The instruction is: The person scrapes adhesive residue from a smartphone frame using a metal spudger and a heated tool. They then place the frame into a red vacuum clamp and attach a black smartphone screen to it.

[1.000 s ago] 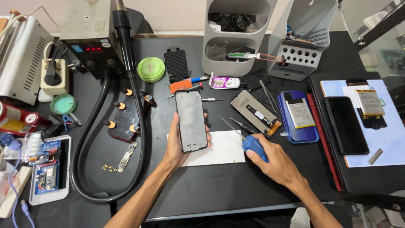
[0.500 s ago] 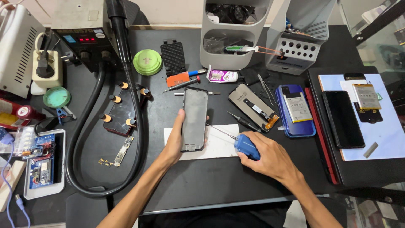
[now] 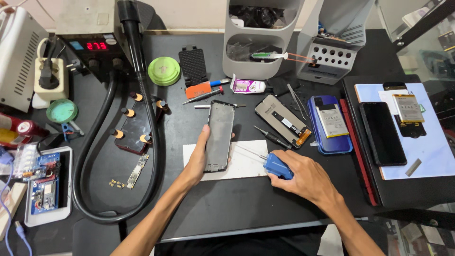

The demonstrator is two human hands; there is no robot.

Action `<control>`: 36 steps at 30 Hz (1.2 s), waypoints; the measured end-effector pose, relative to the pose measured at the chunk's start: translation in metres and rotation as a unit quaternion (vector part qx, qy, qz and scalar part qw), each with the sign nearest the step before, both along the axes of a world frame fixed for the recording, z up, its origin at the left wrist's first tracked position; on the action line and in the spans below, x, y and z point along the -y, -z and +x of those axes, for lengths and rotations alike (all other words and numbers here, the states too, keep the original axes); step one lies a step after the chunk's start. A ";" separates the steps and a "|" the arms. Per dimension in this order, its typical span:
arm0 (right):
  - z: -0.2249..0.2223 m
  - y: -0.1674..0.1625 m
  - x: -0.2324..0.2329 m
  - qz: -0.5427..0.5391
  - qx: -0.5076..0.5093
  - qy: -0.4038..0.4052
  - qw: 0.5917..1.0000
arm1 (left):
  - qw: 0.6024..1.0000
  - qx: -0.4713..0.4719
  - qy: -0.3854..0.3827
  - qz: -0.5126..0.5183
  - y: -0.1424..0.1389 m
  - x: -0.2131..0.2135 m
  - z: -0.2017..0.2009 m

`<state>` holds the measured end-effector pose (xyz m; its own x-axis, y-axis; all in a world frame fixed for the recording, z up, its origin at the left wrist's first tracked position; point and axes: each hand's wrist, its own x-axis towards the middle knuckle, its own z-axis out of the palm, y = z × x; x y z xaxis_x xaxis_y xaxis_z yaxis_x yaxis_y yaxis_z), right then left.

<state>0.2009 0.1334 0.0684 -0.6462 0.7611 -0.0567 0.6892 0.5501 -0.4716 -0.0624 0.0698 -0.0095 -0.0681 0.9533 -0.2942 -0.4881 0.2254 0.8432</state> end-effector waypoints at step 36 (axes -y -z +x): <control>0.005 -0.008 0.010 -0.013 0.061 -0.043 0.997 | 0.996 -0.079 -0.046 -0.015 -0.005 0.013 0.014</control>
